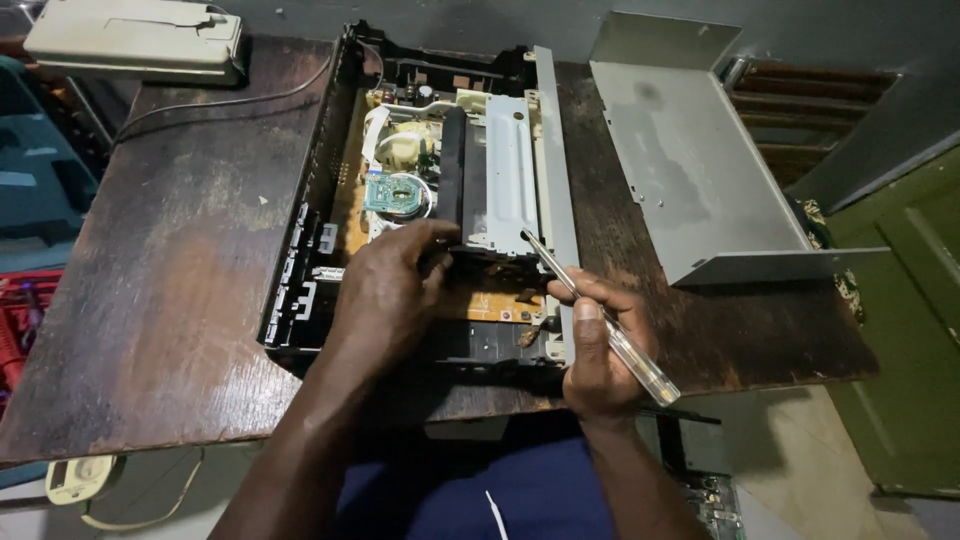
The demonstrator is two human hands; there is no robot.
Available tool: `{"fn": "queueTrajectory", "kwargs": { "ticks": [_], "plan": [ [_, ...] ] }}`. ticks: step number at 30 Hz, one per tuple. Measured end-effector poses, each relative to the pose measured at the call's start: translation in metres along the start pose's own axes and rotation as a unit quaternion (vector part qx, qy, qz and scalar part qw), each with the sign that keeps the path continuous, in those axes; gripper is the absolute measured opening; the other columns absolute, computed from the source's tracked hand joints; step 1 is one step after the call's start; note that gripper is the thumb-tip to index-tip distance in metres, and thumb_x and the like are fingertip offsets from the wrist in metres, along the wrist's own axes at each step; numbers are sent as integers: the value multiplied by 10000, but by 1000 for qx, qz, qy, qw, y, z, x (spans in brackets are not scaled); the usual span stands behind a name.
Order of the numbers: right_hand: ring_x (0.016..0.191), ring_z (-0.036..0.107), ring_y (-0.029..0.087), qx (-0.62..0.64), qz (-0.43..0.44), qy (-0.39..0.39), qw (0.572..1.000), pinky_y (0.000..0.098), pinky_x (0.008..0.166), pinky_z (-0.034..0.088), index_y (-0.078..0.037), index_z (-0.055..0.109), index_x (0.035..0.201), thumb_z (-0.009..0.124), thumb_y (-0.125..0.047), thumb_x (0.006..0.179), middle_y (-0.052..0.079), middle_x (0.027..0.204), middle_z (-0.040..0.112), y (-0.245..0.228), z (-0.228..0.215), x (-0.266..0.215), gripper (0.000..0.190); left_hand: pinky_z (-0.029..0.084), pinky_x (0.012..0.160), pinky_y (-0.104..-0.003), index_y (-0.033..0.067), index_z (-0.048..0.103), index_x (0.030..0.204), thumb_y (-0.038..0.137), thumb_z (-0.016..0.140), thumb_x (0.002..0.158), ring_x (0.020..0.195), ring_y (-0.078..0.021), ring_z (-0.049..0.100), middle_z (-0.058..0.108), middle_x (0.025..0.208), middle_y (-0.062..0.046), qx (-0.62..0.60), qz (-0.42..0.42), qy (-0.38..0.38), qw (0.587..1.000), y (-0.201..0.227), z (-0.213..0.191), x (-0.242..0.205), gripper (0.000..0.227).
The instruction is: The person uses a screwdriver to remove screws from the internal chassis of a disassembled VCR. They then detach and remove the front panel of the device, exposing the internal components.
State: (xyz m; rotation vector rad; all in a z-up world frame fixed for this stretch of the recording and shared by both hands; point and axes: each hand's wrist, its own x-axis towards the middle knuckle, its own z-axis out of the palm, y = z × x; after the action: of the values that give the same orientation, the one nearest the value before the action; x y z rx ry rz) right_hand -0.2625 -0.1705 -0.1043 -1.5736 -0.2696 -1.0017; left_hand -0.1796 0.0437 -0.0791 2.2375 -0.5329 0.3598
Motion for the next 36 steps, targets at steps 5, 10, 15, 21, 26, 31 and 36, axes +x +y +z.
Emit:
{"fn": "queueTrajectory", "kwargs": {
  "ticks": [5, 10, 15, 21, 26, 31, 36],
  "plan": [
    [1001, 791, 351, 14, 7, -25, 1000, 504, 970, 646, 57, 636, 1122, 585, -113, 1044, 275, 1100, 743, 2, -7, 3, 195, 599, 839, -548, 177, 789, 1174, 135, 783, 890, 968, -450, 745, 786, 937, -162, -33, -21, -2, 999, 6, -5, -5, 288],
    [955, 781, 336, 7, 101, -40, 994, 493, 930, 647, 92, 640, 1127, 613, -118, 1033, 278, 1002, 748, -8, -28, 16, 231, 600, 881, -518, 182, 812, 1149, 118, 784, 878, 1002, -420, 756, 806, 955, -139, -43, -40, -11, 998, 6, -4, -6, 280],
    [820, 797, 308, 62, 108, 26, 992, 420, 835, 689, 54, 646, 1026, 558, -311, 1101, 255, 876, 726, 4, -48, 18, 383, 586, 932, -497, 173, 801, 1202, 92, 792, 877, 1038, -385, 754, 801, 1008, -120, -17, -28, 3, 999, 0, 3, -6, 335],
    [823, 797, 324, 97, 139, 35, 985, 357, 689, 655, 33, 589, 1198, 505, -606, 1086, 260, 795, 740, -3, -31, 4, 653, 545, 991, -622, 2, 644, 1430, -26, 604, 1019, 1120, -492, 720, 766, 1146, -270, -128, -36, 105, 986, 28, -24, -14, 414],
    [729, 786, 275, 72, 83, 46, 993, 333, 674, 671, 42, 588, 1142, 560, -620, 1043, 224, 710, 731, -3, -7, 0, 670, 507, 1022, -693, -57, 487, 1519, 3, 520, 1064, 1121, -549, 697, 746, 1129, -318, -140, -40, 111, 983, 49, -36, -18, 460],
    [627, 747, 264, 24, 41, 52, 998, 312, 612, 652, 82, 603, 1080, 527, -505, 1085, 194, 620, 682, -3, -2, -1, 592, 509, 966, -650, -102, 320, 1590, 125, 396, 1143, 1058, -503, 686, 728, 1065, -310, -180, -39, 137, 973, 50, -35, -21, 507],
    [687, 729, 260, 91, 32, 48, 994, 397, 756, 690, 98, 561, 1130, 569, -275, 1081, 185, 666, 662, 7, -8, -9, 376, 522, 1070, -590, -39, 282, 1639, 250, 372, 1172, 1074, -375, 668, 720, 1059, -195, -225, -20, 220, 949, 39, -25, -21, 557]
  ]
}}
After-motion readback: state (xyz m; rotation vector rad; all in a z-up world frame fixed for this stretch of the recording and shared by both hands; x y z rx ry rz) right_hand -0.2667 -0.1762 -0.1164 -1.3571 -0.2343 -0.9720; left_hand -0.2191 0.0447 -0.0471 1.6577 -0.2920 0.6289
